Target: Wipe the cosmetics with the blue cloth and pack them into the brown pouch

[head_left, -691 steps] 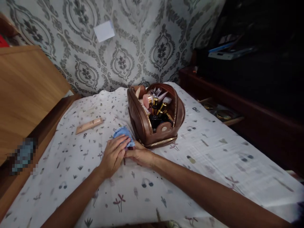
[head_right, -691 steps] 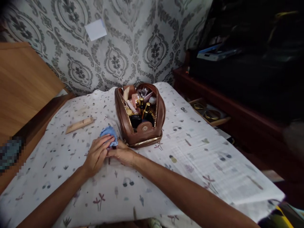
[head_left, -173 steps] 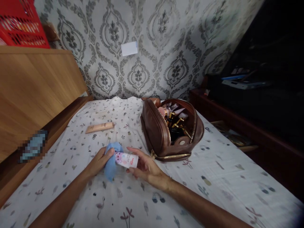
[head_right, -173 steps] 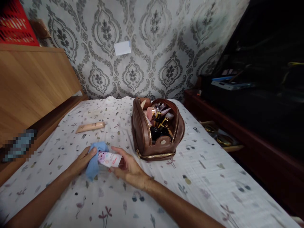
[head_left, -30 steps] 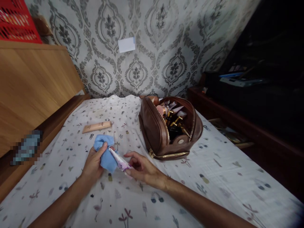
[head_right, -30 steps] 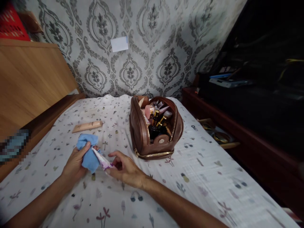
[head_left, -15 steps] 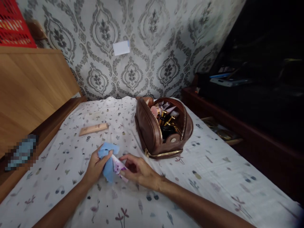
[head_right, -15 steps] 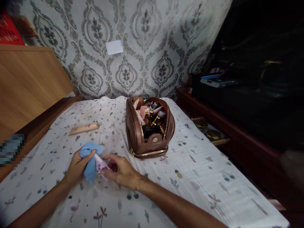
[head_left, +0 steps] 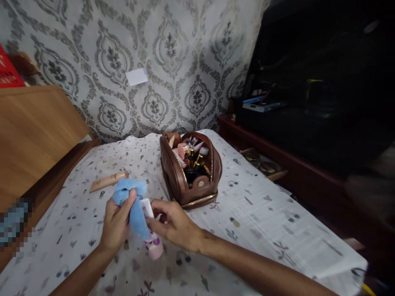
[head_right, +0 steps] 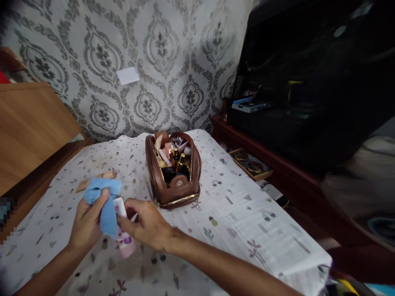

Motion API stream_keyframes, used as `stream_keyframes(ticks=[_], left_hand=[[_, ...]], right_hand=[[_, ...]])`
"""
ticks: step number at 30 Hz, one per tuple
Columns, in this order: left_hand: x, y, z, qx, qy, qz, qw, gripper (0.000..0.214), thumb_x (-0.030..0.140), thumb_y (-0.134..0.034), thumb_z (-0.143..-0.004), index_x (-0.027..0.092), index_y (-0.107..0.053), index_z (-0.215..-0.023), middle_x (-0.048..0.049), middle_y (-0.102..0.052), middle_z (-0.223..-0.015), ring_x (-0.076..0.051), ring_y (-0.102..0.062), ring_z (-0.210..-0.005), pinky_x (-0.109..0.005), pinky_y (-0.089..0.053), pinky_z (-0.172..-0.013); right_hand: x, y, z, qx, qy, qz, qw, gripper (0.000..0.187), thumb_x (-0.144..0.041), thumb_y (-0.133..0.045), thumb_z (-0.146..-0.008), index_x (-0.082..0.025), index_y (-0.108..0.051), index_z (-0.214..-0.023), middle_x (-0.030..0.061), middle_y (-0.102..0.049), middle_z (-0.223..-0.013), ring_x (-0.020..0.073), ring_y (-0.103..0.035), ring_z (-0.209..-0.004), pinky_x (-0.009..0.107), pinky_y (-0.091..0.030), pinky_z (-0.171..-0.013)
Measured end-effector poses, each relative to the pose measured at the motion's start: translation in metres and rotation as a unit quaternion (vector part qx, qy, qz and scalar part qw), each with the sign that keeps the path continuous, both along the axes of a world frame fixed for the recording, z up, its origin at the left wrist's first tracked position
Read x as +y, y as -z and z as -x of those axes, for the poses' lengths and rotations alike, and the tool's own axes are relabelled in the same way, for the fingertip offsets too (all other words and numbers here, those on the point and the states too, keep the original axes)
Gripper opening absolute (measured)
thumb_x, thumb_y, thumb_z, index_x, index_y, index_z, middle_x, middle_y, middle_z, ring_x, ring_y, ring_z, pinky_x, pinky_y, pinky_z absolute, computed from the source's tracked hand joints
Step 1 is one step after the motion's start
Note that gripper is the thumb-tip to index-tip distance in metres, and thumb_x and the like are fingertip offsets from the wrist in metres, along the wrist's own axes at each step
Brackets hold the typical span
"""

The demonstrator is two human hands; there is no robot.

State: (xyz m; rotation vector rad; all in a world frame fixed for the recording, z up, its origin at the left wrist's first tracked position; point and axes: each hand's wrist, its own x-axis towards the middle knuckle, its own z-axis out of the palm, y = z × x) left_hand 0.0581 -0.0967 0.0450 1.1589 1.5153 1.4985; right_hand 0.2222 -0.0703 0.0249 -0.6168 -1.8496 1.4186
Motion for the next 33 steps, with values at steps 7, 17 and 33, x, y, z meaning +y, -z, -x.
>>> stream_keyframes(ticks=[7,17,33], left_hand=[[-0.006,-0.008,-0.027,-0.016,0.028,0.034,0.999,0.047,0.062,-0.069,-0.076,0.021,-0.055,-0.058,0.0026,-0.049,-0.049,-0.011,-0.045,-0.043,-0.023,-0.040,-0.039],[0.013,-0.004,-0.042,0.060,0.091,0.014,0.994,0.034,0.052,-0.072,-0.078,0.019,-0.068,-0.075,-0.0002,-0.061,-0.061,-0.016,-0.059,-0.056,-0.023,-0.049,-0.050],[0.019,0.097,-0.040,0.314,0.324,-0.232,0.861,0.034,0.047,-0.042,-0.100,0.021,-0.059,-0.111,-0.0048,-0.064,-0.076,-0.016,-0.062,-0.062,-0.022,-0.048,-0.057]], right_hand=[[-0.005,-0.020,-0.043,0.006,-0.003,0.026,1.000,0.016,-0.029,-0.059,-0.089,-0.016,-0.067,-0.089,-0.0012,-0.061,-0.075,0.0105,-0.051,-0.066,0.023,-0.042,-0.060],[-0.002,-0.031,-0.104,0.087,0.041,0.097,0.991,0.014,-0.035,-0.064,-0.090,-0.022,-0.070,-0.094,0.0026,-0.067,-0.083,0.0163,-0.060,-0.072,0.029,-0.050,-0.061],[0.072,-0.081,-0.151,0.009,0.355,-0.199,0.914,0.005,-0.025,-0.068,-0.087,-0.024,-0.071,-0.083,-0.0014,-0.067,-0.077,0.0128,-0.061,-0.067,0.024,-0.048,-0.056]])
